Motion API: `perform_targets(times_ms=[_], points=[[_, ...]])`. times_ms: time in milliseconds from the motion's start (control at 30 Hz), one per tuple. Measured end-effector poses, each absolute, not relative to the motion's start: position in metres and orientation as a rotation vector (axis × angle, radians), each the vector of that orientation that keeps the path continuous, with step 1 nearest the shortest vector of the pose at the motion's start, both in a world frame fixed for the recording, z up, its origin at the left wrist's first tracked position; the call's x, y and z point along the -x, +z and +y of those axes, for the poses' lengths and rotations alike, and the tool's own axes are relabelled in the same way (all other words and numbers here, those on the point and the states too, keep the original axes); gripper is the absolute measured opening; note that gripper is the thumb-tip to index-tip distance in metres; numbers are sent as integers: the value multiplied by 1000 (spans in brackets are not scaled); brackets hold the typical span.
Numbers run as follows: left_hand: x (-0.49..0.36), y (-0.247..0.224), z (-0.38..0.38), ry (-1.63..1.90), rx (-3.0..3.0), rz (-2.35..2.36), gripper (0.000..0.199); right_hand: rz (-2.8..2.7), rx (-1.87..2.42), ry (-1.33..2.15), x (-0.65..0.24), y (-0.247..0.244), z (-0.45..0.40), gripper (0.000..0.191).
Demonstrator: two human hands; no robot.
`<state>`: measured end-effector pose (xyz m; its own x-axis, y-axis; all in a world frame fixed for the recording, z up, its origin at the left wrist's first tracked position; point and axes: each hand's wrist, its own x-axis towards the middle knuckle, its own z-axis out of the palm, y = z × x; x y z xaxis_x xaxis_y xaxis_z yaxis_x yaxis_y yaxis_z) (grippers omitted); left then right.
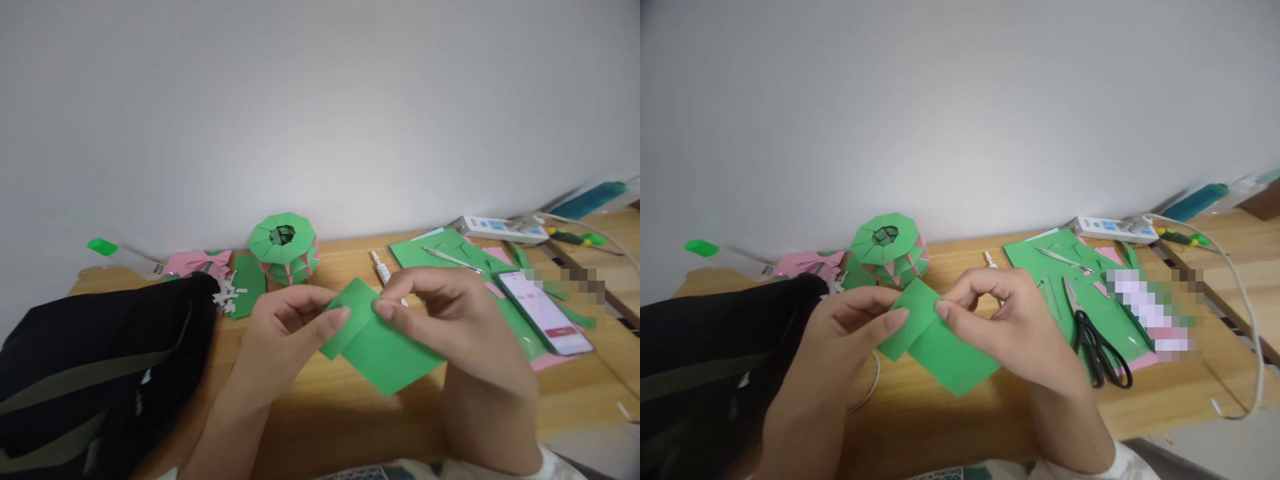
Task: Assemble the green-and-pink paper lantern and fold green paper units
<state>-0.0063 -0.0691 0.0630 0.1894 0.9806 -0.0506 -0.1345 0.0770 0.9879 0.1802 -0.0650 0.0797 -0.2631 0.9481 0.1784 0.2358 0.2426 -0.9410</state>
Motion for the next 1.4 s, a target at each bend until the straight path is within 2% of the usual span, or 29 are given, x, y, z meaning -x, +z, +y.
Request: perform_targets(times_ms=[133,333,567,767,967,1400], points=[[1,57,-69,1241,-1130,1070,7,-1652,1102,1017,-178,77,-66,16],[-4,48,-69,1439,-1070,1057,14,-1698,998,747,-176,73,-70,12],[-4,54,-78,1518,-1184,1110,1,-1763,818,639,-171,74,-76,17],[8,69,-92,1582,-1641,1127,20,-1773,713,565,-168,75,-84,29],[10,64,-90,1601,-1713,1048,19,-1734,593,519,-168,76,-76,20],[9,58,-93,1712,-1707,1029,18,-1787,516,395,-165,75,-73,14]])
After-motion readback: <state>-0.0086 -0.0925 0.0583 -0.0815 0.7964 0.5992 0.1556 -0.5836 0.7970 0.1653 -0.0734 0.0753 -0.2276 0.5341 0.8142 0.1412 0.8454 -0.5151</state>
